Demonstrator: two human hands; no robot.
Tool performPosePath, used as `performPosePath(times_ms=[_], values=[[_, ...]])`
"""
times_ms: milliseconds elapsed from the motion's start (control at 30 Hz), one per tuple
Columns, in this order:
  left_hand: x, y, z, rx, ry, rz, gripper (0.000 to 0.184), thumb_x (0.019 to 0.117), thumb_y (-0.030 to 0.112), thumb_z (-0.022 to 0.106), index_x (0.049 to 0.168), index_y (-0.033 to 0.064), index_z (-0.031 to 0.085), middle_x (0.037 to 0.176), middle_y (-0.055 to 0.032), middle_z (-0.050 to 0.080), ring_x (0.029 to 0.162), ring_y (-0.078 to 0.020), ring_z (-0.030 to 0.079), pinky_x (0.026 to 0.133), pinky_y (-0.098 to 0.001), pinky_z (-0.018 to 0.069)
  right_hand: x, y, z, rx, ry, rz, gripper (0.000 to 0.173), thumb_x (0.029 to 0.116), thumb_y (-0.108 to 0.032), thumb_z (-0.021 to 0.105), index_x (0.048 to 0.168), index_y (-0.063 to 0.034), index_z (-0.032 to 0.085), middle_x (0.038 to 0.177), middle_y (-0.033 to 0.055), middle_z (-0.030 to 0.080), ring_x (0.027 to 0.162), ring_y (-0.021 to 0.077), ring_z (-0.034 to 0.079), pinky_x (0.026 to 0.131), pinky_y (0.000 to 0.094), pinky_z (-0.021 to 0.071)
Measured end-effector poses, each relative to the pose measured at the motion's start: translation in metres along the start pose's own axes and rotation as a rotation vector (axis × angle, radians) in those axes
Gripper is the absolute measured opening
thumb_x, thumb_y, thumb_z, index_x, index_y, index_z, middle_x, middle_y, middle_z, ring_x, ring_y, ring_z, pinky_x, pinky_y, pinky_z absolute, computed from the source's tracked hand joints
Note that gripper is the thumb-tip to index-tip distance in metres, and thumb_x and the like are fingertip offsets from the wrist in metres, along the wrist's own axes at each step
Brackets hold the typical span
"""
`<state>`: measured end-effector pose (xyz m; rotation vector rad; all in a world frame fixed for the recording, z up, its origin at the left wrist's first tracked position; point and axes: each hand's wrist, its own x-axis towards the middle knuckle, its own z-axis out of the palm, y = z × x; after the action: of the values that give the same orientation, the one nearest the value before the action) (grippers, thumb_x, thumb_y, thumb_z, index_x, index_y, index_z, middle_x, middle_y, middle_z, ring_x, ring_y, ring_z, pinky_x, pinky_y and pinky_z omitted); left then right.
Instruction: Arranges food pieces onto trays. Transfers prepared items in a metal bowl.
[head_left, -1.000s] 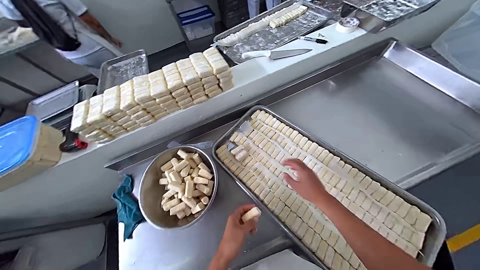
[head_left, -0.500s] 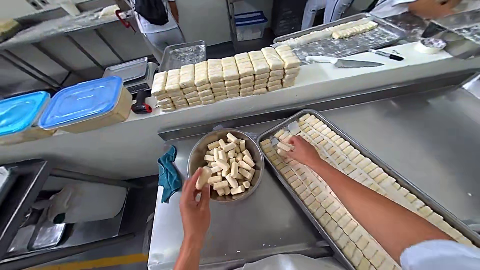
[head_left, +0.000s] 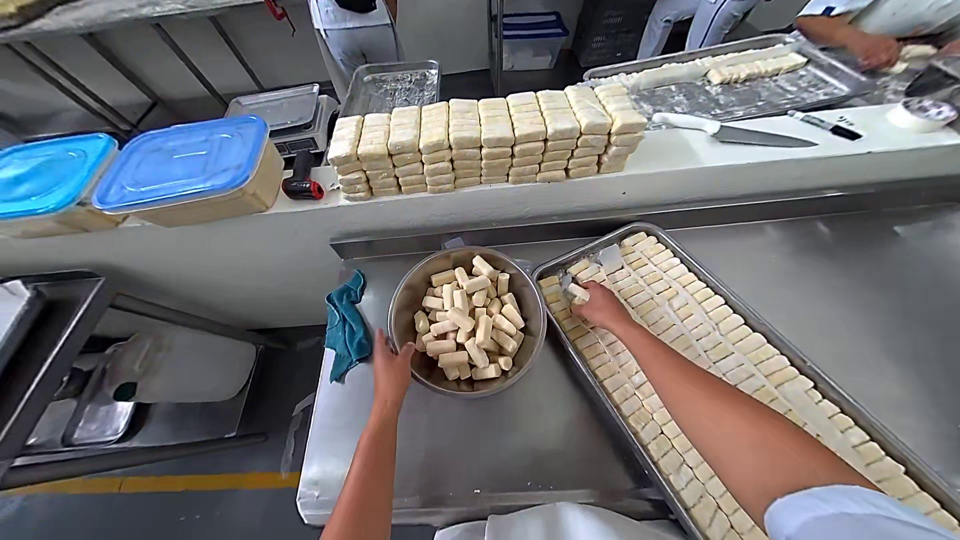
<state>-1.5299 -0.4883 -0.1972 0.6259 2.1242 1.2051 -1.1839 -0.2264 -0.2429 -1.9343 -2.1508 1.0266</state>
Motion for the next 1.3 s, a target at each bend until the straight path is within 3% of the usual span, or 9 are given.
performPosePath(times_ms=[167,333,433,567,700,800,900,1067,1300], values=[[-0.018,-0.030,0.010,-0.187,-0.063,-0.057,0.039,0.0967,-0.002,0.054,0.135,-0.0077,0.051,0.116,-0.0230,0.067,0.101,-0.0266,0.069,0.088,-0.0449,0.0577,-0.002,0.003,-0.009,0.503,0.039,0.033,0.054,0.0890,-0.015,0.073,0.135,0.0055,0.054,0.121,0.0302,0.062,0.110,0.0419,0.061,0.094,0.0604,0.0491],[-0.070,-0.052,-0.003,-0.111,-0.119,-0.051,0.045,0.0911,0.006,0.058,0.133,-0.0083,0.052,0.112,-0.0193,0.068,0.096,-0.0209,0.071,0.082,-0.0399,0.0602,-0.066,-0.009,-0.033,1.113,0.066,0.105,0.034,0.1021,-0.010,0.045,0.136,-0.0078,0.049,0.111,0.0083,0.067,0.077,0.0127,0.066,0.063,0.0256,0.0535],[-0.106,-0.062,-0.014,-0.019,-0.170,-0.043,0.053,0.0925,0.014,0.062,0.140,-0.0068,0.048,0.125,-0.0195,0.066,0.109,-0.0198,0.068,0.093,-0.0375,0.0580,-0.131,-0.022,-0.034,1.136,-0.035,0.015,0.037,0.1005,-0.007,0.046,0.138,-0.0091,0.047,0.116,0.0083,0.067,0.080,0.0125,0.066,0.065,0.0257,0.0539],[-0.129,-0.034,-0.026,0.111,-0.061,0.273,0.076,0.0988,0.035,0.058,0.153,-0.0102,0.031,0.157,-0.0331,0.033,0.147,-0.0428,0.034,0.117,-0.0583,0.0320,-0.197,-0.066,-0.008,1.111,-0.194,-0.107,0.048,0.0939,-0.003,0.061,0.141,-0.0073,0.051,0.117,0.0108,0.066,0.088,0.0183,0.067,0.073,0.0332,0.0585],[-0.137,0.019,0.009,-0.150,-0.355,0.268,0.066,0.1013,0.030,0.054,0.154,-0.0021,0.032,0.139,-0.0160,0.060,0.122,-0.0233,0.064,0.101,-0.0424,0.0546,-0.229,-0.101,0.021,1.244,-0.377,-0.046,0.038,0.1075,-0.016,0.048,0.144,-0.0050,0.048,0.121,0.0135,0.067,0.101,0.0226,0.070,0.088,0.0401,0.0595],[-0.139,0.038,0.039,-0.332,-0.598,0.061,0.059,0.0991,0.016,0.060,0.153,0.0027,0.038,0.124,-0.0154,0.068,0.103,-0.0252,0.072,0.088,-0.0427,0.0615,-0.236,-0.105,0.033,1.099,-0.349,-0.148,0.032,0.1057,-0.012,0.051,0.136,-0.0027,0.055,0.117,0.0123,0.068,0.101,0.0210,0.069,0.091,0.0403,0.0585],[-0.133,0.038,0.042,-0.232,-0.463,0.157,0.045,0.0952,0.013,0.065,0.139,0.0026,0.057,0.112,-0.0117,0.071,0.091,-0.0204,0.072,0.078,-0.0377,0.0627,-0.231,-0.093,0.026,0.874,-0.204,-0.282,0.021,0.0993,-0.007,0.061,0.119,-0.0038,0.066,0.109,0.0074,0.071,0.096,0.0156,0.070,0.086,0.0337,0.0593],[-0.106,0.018,0.012,0.142,-0.170,0.428,0.053,0.0971,0.022,0.063,0.144,-0.0001,0.052,0.134,-0.0204,0.062,0.116,-0.0292,0.065,0.097,-0.0477,0.0548,-0.203,-0.065,-0.001,0.400,-0.293,-0.439,0.021,0.1007,-0.012,0.058,0.114,-0.0036,0.071,0.111,0.0072,0.072,0.104,0.0134,0.069,0.097,0.0337,0.0554],[-0.115,0.024,0.011,0.315,-0.355,0.337,0.047,0.0995,0.028,0.059,0.139,0.0028,0.060,0.133,-0.0125,0.067,0.124,-0.0230,0.064,0.107,-0.0460,0.0511,-0.013,-0.057,-0.014,-0.033,-0.054,-0.353,0.043,0.0989,-0.021,0.065,0.136,-0.0007,0.059,0.141,0.0226,0.057,0.129,0.0381,0.056,0.108,0.0566,0.0459]])
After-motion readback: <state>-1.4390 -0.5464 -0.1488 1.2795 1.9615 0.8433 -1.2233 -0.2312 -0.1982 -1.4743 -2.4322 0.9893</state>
